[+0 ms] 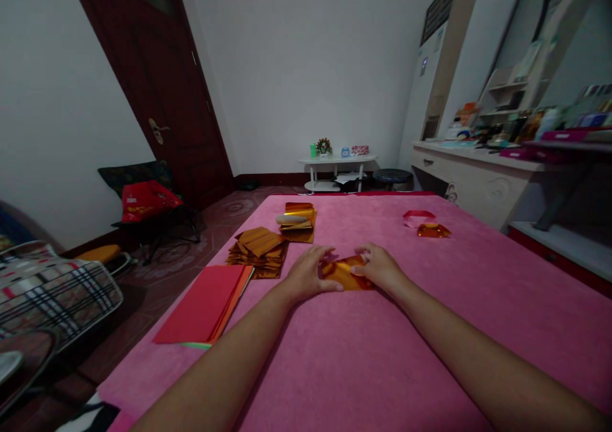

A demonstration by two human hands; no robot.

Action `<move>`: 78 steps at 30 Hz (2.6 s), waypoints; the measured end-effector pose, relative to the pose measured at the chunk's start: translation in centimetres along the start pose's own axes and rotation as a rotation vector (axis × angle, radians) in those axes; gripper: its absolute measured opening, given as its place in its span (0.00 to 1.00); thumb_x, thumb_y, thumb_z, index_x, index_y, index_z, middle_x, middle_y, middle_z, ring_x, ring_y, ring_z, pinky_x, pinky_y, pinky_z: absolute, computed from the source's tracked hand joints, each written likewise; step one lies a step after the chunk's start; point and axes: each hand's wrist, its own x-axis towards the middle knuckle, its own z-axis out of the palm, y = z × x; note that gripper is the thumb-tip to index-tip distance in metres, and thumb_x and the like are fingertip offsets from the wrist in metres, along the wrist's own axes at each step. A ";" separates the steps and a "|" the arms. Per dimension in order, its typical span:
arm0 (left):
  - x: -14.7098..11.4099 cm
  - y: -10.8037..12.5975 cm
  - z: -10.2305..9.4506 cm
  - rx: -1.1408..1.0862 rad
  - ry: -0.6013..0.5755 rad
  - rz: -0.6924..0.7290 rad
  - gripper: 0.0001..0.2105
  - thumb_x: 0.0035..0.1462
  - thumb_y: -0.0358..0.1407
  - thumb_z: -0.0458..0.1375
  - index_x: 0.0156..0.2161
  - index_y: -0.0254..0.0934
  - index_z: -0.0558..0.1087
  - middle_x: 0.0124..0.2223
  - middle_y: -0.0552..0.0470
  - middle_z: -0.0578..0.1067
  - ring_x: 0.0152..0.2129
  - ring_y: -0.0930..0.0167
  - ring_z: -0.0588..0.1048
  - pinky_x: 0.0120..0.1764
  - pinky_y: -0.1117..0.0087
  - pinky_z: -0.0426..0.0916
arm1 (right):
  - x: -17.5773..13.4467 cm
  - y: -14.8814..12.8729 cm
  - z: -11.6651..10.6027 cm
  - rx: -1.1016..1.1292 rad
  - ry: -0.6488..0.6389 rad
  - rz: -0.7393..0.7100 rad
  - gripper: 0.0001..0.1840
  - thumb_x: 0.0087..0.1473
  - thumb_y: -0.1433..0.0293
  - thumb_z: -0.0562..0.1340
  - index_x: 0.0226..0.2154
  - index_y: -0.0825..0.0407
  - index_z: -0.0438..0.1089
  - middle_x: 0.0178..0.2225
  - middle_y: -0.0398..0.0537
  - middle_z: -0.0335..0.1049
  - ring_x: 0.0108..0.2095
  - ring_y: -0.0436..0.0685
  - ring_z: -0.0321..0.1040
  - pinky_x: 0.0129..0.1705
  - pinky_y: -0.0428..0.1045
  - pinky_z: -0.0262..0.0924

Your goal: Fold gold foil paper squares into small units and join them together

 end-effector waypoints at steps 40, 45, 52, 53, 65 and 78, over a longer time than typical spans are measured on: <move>0.9 6.2 2.3 -1.057 0.458 -0.373 0.18 0.42 0.41 0.66 0.37 0.29 0.75 0.33 0.45 0.77 0.24 0.72 0.74 0.29 0.72 0.68 | -4.1 -3.9 1.5 0.550 0.016 -0.080 0.20 0.42 0.54 0.66 0.22 0.55 0.66 0.17 0.40 0.62 0.16 0.46 0.53 0.18 0.44 0.47; 1.0 5.2 1.0 -0.922 0.493 -0.358 0.17 0.45 0.43 0.64 0.38 0.32 0.75 0.34 0.47 0.77 0.21 0.75 0.72 0.24 0.76 0.65 | -4.0 -3.6 1.0 0.564 -0.042 -0.094 0.18 0.42 0.57 0.67 0.23 0.55 0.67 0.17 0.39 0.62 0.16 0.45 0.53 0.18 0.43 0.46; 1.1 4.9 -0.1 -0.863 0.568 -0.324 0.15 0.46 0.42 0.63 0.36 0.34 0.76 0.32 0.50 0.76 0.19 0.80 0.69 0.23 0.79 0.61 | -4.0 -3.6 0.9 0.552 -0.054 -0.065 0.19 0.41 0.56 0.67 0.22 0.55 0.66 0.17 0.39 0.62 0.16 0.45 0.53 0.18 0.43 0.46; 1.1 4.9 -0.1 -0.862 0.573 -0.325 0.14 0.45 0.42 0.63 0.36 0.34 0.76 0.32 0.50 0.76 0.19 0.80 0.69 0.23 0.79 0.61 | -4.0 -3.6 0.8 0.546 -0.052 -0.064 0.19 0.42 0.56 0.67 0.22 0.55 0.66 0.17 0.40 0.62 0.16 0.45 0.54 0.18 0.43 0.46; 0.9 4.7 1.2 -0.727 0.036 -0.477 0.07 0.37 0.34 0.63 0.21 0.32 0.70 0.20 0.52 0.73 0.15 0.78 0.66 0.20 0.77 0.57 | -3.1 -3.1 -0.1 0.627 0.208 -0.210 0.13 0.47 0.58 0.62 0.26 0.50 0.68 0.22 0.39 0.66 0.23 0.51 0.61 0.26 0.45 0.56; 1.0 4.7 0.4 -0.900 0.242 -0.244 0.31 0.44 0.44 0.65 0.55 0.46 0.64 0.53 0.43 0.68 0.35 0.68 0.74 0.31 0.69 0.69 | -3.7 -4.2 0.0 0.863 -0.241 0.063 0.17 0.45 0.64 0.60 0.37 0.53 0.73 0.34 0.53 0.75 0.27 0.57 0.71 0.22 0.48 0.62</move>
